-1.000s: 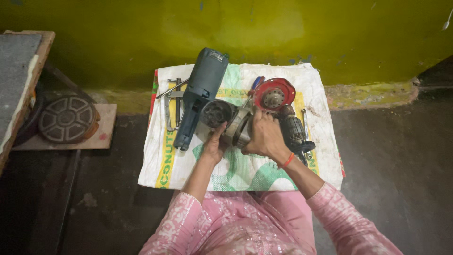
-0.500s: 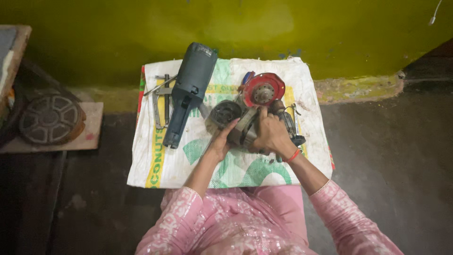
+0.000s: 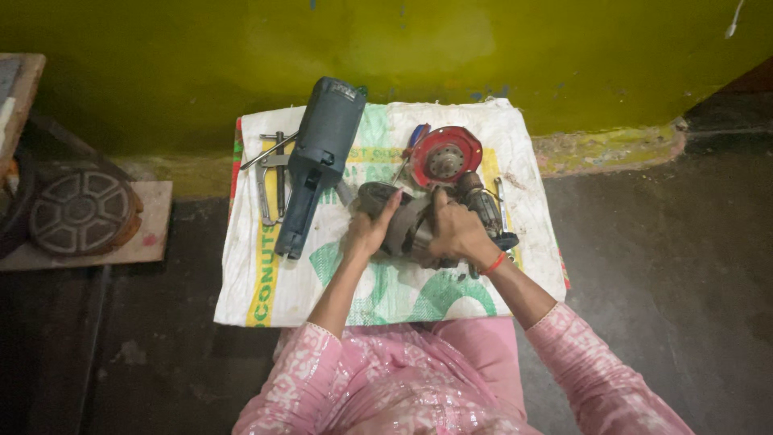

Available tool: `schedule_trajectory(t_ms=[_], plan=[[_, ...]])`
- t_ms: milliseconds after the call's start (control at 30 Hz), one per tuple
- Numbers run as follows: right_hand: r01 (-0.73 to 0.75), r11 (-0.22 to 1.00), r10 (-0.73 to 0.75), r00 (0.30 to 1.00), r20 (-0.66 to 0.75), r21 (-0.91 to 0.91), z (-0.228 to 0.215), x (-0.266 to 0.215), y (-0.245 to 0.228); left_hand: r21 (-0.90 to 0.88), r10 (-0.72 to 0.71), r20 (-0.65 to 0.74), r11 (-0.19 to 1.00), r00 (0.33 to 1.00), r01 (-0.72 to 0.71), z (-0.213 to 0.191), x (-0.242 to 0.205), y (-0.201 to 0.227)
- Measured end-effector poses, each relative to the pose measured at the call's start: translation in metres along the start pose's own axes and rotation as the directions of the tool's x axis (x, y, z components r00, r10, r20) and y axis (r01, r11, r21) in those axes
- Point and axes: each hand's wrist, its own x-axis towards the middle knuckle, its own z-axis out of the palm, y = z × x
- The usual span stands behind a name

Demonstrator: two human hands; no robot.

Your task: The person disassembles and reassembles motor components on a work surface. They separate the motor housing, rotor, and stator, then reinsert the rotor into the housing and attach the outer casing.

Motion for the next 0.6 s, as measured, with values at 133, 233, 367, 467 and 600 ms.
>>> schedule_trajectory(t_ms=[133, 233, 367, 467, 600], plan=[[0.036, 0.999, -0.037, 0.992, -0.119, -0.009, 0.012, 0.006, -0.006, -0.073, -0.056, 0.046, 0.996, 0.997, 0.059, -0.012, -0.006, -0.016], [0.046, 0.998, -0.051, 0.993, -0.108, -0.048, 0.012, -0.002, -0.012, 0.138, -0.163, 0.032, 0.978, 0.986, 0.157, -0.027, -0.021, -0.022], [0.061, 0.995, -0.069, 0.991, -0.111, -0.078, 0.001, -0.021, -0.030, 0.563, -0.138, -0.169, 0.799, 0.976, 0.210, -0.038, -0.045, -0.002], [0.074, 0.995, -0.081, 0.990, -0.116, -0.059, -0.008, -0.031, -0.041, 0.655, -0.024, -0.227, 0.736, 0.974, 0.170, -0.047, -0.058, 0.015], [0.073, 0.990, -0.079, 0.996, -0.047, -0.121, -0.010, -0.029, -0.052, 0.417, 0.620, -0.267, 0.764, 0.737, -0.492, -0.027, -0.056, 0.017]])
